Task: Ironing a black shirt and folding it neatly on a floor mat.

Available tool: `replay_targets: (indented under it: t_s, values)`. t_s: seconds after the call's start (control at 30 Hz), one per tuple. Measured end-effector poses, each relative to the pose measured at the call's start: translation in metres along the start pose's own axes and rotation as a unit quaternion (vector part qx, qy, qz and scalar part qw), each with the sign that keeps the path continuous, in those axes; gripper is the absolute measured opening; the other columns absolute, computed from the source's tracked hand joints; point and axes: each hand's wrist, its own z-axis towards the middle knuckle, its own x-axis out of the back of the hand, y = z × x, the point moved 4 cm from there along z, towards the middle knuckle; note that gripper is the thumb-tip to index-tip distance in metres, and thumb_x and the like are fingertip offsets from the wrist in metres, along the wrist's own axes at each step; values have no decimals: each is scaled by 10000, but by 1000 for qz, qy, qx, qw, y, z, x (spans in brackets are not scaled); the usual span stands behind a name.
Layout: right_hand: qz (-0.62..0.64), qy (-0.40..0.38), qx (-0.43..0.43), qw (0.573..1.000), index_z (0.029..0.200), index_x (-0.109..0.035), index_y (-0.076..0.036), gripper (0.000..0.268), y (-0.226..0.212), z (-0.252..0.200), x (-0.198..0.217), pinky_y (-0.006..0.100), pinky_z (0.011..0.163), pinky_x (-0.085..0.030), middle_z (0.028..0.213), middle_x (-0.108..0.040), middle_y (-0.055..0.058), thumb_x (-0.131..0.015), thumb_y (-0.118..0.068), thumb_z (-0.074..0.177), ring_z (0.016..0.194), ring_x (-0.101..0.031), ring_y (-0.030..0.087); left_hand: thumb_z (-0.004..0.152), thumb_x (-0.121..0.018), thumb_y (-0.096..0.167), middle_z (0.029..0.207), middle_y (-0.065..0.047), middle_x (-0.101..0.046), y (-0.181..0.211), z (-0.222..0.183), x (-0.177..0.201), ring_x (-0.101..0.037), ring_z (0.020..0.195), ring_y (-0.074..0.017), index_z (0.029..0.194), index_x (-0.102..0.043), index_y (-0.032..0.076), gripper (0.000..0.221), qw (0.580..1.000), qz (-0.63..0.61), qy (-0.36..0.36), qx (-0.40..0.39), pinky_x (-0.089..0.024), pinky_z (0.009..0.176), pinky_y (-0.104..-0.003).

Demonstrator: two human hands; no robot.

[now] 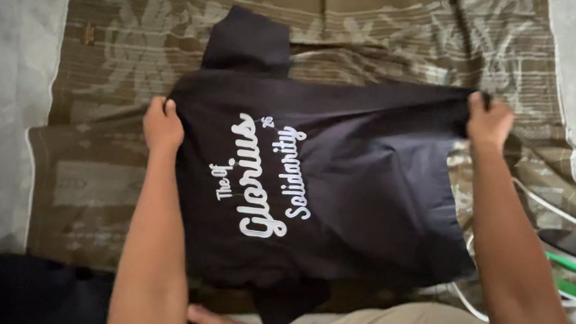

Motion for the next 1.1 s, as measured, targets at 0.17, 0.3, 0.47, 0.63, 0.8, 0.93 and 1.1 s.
replay_targets:
  t_s: [0.17,0.3,0.47,0.63,0.8,0.93,1.1]
  values:
    - [192,188,64,961,999,-672,-40,243,-4,31,21,350,628,-548,853,-652,203,-761,-253,924,783,-660,327,1021,-416,185,948,-116,-454,109,-40,48,-528,934,-304,1149,-456,59,184,987,-52,65,-136,-443,781,-436]
    - [129,62,1,990,1240,-430,-50,559,-12,-45,31,451,872,-460,1102,-523,253,-736,-401,929,1026,-533,389,996,-518,339,1226,-174,-385,78,-50,41,-458,1134,-333,1321,-356,80,446,987,141,21,-70,-469,834,-458]
    - [41,-76,127,988,1032,-630,-92,333,-139,-238,111,453,831,-450,942,-589,202,-629,-326,795,934,-580,388,956,-432,470,1175,-244,-446,12,-140,59,-459,1120,-407,1173,-455,-6,524,989,128,13,75,-439,830,-560]
    - [102,-442,232,860,1069,-610,-182,491,-208,-385,98,402,753,-527,965,-683,70,-714,-440,663,889,-659,283,832,-528,575,1146,-262,-479,-103,-190,1,-506,1087,-423,1146,-447,0,660,980,17,-38,195,-439,844,-545]
    - [-42,-401,272,874,1209,-489,-125,571,-232,-461,72,379,710,-522,990,-656,102,-654,-432,756,883,-659,260,749,-647,486,1208,-240,-542,-104,-246,-23,-502,1152,-369,1230,-525,4,691,975,-47,-126,179,-439,903,-498]
    - [145,-425,136,883,989,-586,-124,248,-207,-507,22,309,632,-492,843,-642,46,-614,-316,836,770,-632,194,834,-596,416,1276,-257,-452,-80,-281,8,-472,1153,-393,1304,-420,-4,655,954,-194,-73,216,-487,780,-527]
    - [346,-446,37,825,887,-659,-154,157,-208,-535,48,263,538,-458,589,-618,21,-661,-291,810,577,-602,137,849,-622,402,1314,-249,-432,-45,-286,31,-409,1245,-355,1344,-357,-31,710,969,-207,-37,127,-381,1008,-483]
